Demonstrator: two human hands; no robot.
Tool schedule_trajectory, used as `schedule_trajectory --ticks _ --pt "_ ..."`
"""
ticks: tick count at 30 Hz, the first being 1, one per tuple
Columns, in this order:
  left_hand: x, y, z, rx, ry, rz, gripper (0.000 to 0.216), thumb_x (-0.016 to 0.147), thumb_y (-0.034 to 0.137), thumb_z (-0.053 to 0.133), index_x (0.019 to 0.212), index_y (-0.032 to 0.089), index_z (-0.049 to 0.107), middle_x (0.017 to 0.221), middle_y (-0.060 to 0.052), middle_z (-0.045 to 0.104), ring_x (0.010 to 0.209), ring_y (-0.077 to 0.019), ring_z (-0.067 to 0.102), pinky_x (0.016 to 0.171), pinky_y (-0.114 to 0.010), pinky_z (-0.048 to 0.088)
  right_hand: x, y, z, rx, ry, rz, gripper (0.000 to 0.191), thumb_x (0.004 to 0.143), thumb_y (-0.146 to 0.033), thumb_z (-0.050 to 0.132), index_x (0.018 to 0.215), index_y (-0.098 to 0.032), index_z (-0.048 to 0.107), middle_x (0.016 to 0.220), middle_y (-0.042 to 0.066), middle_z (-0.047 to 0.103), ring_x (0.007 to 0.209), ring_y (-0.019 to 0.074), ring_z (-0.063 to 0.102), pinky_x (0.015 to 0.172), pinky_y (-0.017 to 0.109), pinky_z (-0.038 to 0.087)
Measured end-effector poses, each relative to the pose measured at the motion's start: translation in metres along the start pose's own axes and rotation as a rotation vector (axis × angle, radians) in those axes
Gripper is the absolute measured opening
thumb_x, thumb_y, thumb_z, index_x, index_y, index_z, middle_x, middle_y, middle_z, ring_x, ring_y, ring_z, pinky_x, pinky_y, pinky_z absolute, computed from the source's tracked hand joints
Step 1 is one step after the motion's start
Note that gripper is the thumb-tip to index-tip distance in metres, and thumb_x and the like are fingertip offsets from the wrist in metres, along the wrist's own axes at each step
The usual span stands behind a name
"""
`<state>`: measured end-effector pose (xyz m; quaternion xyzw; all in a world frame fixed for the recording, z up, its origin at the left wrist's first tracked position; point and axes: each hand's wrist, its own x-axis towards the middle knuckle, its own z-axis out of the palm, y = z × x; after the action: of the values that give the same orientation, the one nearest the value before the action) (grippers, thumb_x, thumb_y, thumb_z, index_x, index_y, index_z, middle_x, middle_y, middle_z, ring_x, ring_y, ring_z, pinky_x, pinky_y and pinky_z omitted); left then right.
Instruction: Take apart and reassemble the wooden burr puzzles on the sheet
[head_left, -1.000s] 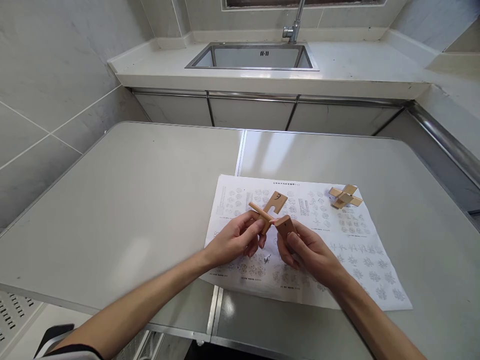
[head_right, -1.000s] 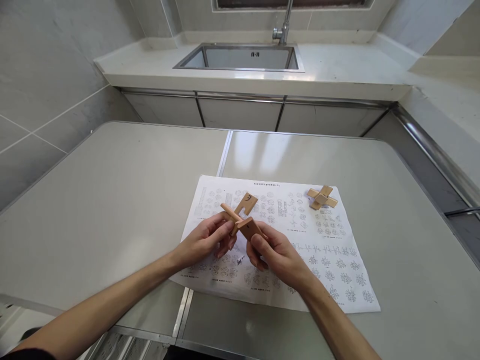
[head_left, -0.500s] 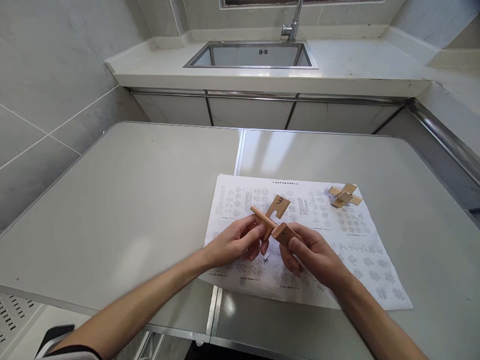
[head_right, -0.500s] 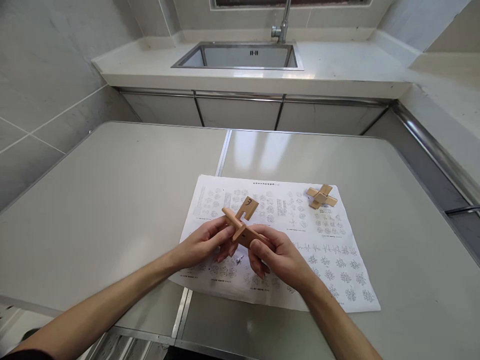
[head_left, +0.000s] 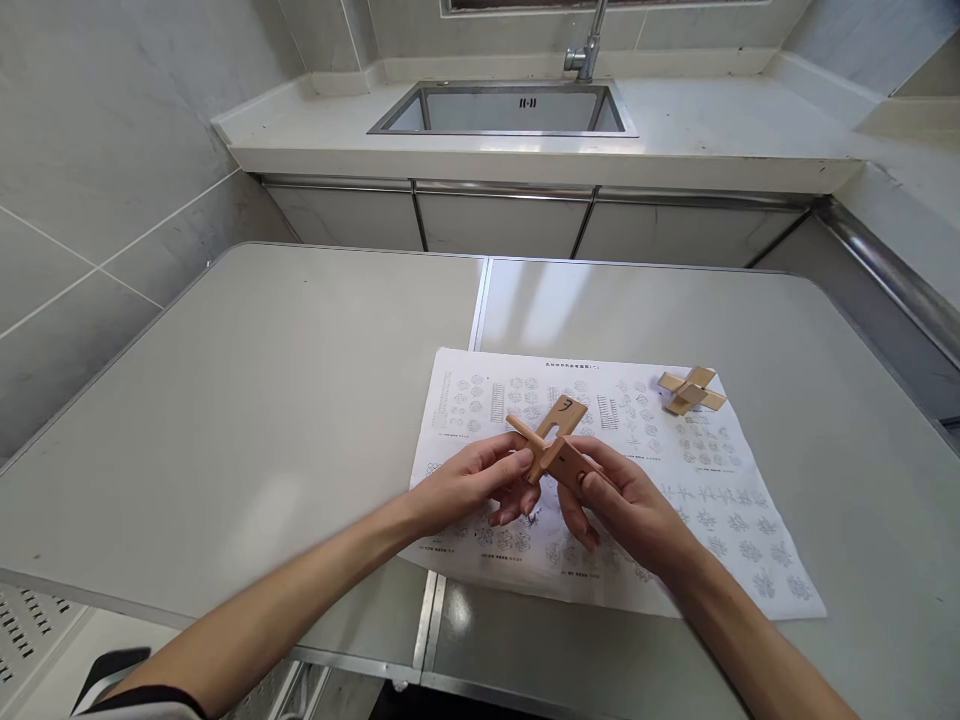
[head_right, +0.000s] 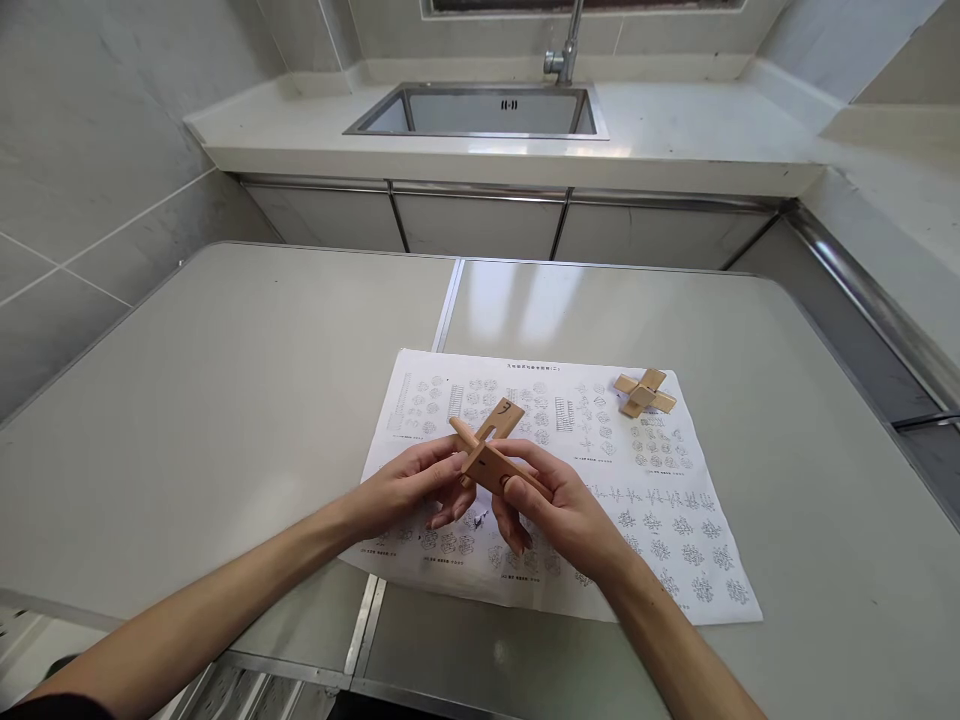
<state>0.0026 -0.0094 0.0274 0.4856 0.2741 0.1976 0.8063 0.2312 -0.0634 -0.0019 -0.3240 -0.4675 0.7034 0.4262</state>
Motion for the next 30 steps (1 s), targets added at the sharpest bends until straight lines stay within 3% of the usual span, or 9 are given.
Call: schedule_trajectory --ticks 18,30 --pt "0.0006 -0.0014 -0.0056 -0.14 -0.043 -0.004 0.039 0.104 0.052 0.063 0.118 0.015 0.063 0.071 0.002 0.059 0.051 -0.0079 0.047 0.052 -0.024 0.034 0.0009 0.0008 -0.0026 0.126 -0.013 -0.014 0.033 0.112 -0.045 0.054 0.141 -0.03 0.063 0.076 0.0 0.065 0.054 0.012 0.053 0.054 0.027 0.044" --pt "0.0016 -0.003 -0.0046 -0.076 -0.01 0.015 0.037 0.104 0.052 0.062 0.112 0.016 0.062 0.075 0.001 0.061 0.051 -0.007 0.047 0.052 -0.023 0.038 0.0029 -0.003 0.0035 -0.018 0.069 -0.034 0.028 0.113 -0.041 0.054 0.136 -0.029 0.063 0.089 0.001 0.068 0.056 0.0109 0.06 0.053 0.027 0.047"
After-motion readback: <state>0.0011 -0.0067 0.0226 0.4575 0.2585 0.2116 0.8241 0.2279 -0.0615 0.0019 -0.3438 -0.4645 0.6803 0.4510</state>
